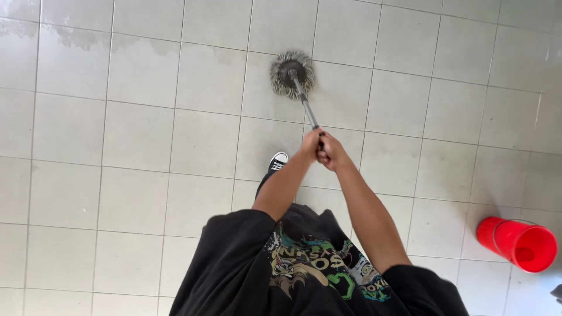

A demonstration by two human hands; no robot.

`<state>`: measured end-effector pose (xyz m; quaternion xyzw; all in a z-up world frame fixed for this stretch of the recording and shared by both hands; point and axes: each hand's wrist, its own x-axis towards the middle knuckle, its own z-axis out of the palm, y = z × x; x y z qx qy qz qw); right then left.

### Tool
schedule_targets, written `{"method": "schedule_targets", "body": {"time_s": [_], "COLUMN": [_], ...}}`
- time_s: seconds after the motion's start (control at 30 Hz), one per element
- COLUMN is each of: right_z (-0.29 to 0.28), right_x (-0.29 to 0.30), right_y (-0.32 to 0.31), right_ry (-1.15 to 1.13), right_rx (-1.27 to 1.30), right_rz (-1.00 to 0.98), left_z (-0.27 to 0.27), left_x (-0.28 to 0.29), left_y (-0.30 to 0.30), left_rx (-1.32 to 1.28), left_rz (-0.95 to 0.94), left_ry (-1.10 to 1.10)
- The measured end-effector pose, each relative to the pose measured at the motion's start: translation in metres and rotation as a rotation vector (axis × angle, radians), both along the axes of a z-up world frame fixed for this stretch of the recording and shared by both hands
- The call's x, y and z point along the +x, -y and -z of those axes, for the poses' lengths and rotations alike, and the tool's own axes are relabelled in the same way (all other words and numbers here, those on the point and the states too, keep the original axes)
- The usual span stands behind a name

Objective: The person is mopping the tiled floor of a courtyard or terrace area using a mop and bucket.

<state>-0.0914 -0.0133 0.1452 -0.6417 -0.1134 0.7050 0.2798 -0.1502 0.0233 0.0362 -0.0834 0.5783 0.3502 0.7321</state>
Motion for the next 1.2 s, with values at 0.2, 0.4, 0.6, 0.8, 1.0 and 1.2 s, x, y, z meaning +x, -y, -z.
{"method": "schedule_targets", "body": {"time_s": [0.2, 0.4, 0.6, 0.8, 1.0, 1.2], "right_z": [0.057, 0.018, -0.015, -0.035, -0.028, 0.015], "right_x": [-0.069, -0.066, -0.053, -0.076, -0.1, -0.14], "right_y": [0.055, 0.193, 0.283, 0.289, 0.23, 0.092], "right_ry": [0.015, -0.031, -0.024, -0.029, 0.001, 0.075], "right_rx": [0.027, -0.044, -0.092, -0.11, -0.134, -0.076], "right_rz": [-0.104, -0.148, -0.067, 0.011, -0.009, -0.054], "left_z": [-0.008, -0.012, -0.018, -0.021, -0.01, 0.008], "left_x": [-0.082, -0.082, -0.07, -0.093, -0.109, -0.149], "left_y": [0.051, 0.203, 0.299, 0.307, 0.251, 0.106], "left_rx": [0.045, 0.06, 0.023, -0.002, -0.024, -0.067], "left_rz": [-0.033, 0.014, 0.073, 0.079, 0.077, 0.109], "left_ry": [0.002, -0.006, -0.014, -0.006, 0.011, 0.015]}}
